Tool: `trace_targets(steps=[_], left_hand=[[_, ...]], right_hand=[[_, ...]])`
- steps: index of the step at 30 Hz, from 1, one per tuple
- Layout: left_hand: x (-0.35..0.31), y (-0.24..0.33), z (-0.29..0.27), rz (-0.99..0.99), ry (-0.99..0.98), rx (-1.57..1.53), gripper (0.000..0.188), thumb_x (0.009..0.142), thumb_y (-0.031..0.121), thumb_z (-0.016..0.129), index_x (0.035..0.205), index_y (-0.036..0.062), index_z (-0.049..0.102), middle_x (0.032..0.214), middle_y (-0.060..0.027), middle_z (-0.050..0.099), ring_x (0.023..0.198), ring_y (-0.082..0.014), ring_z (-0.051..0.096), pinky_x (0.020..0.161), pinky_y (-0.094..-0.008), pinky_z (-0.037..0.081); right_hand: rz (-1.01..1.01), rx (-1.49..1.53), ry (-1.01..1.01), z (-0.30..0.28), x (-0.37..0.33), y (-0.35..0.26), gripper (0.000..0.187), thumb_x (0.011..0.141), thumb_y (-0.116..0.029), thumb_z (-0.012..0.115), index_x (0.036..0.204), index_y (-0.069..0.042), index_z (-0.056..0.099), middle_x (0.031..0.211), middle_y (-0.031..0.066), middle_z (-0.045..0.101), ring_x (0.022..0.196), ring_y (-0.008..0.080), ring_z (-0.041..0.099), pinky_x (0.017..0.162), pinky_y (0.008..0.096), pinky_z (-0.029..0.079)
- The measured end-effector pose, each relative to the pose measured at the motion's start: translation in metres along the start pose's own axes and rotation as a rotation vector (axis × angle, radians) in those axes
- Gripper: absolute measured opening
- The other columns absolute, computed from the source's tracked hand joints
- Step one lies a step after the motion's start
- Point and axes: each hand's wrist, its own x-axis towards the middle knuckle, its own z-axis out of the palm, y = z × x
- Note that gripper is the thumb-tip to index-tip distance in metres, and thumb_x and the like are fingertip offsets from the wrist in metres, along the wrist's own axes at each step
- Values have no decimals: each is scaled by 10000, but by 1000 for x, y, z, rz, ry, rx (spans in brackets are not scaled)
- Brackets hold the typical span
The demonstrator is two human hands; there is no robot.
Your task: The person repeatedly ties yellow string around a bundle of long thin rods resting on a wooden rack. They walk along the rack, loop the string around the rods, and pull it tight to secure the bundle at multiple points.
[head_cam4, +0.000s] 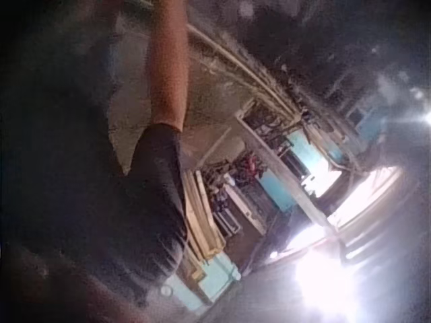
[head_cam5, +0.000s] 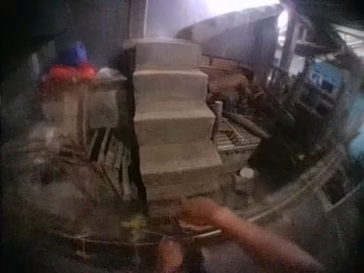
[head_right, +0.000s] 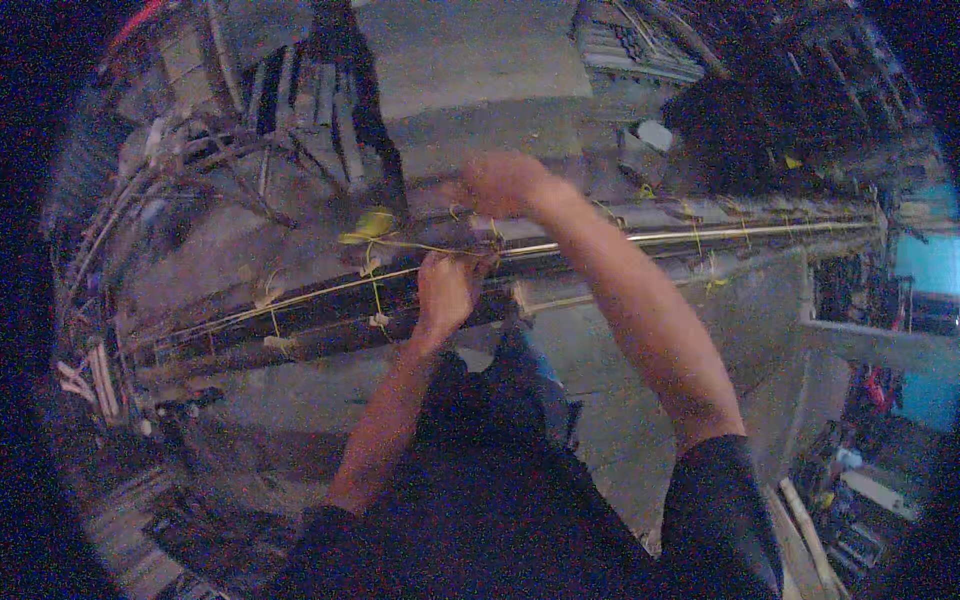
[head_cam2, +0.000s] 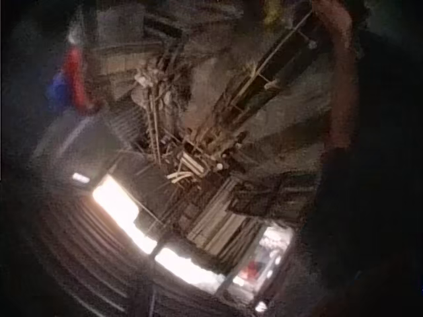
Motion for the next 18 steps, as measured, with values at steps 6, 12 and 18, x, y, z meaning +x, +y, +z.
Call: trace_targets(steps=[6, 12, 18], left_hand=[[-34, -7, -4, 0, -36, 230, 162, 809, 271, 612, 796, 116, 658, 715, -53, 645, 634, -217, 599, 584, -349, 423], [8, 39, -18, -340, -158, -468, 226, 882, 236, 549, 812, 48, 652, 763, -80, 659, 757, -206, 634, 712, -325, 466], [119, -33, 29, -764, -521, -790, 314, 893, 302, 501, 757, 25, 563, 607, 10, 455, 527, -117, 431, 486, -276, 363]], right_hand=[[-287, 1043, 609, 56, -69, -45, 134, 903, -200, 501, 933, -72, 524, 751, 53, 505, 708, 208, 555, 637, 351, 467], [-320, 270, 281, 251, -92, -37, 192, 826, -130, 507, 1012, -114, 552, 590, 130, 571, 571, 349, 599, 507, 443, 473], [-226, 296, 103, 192, -109, -26, 161, 750, -192, 598, 893, -119, 594, 656, 67, 611, 665, 267, 617, 590, 408, 497]])
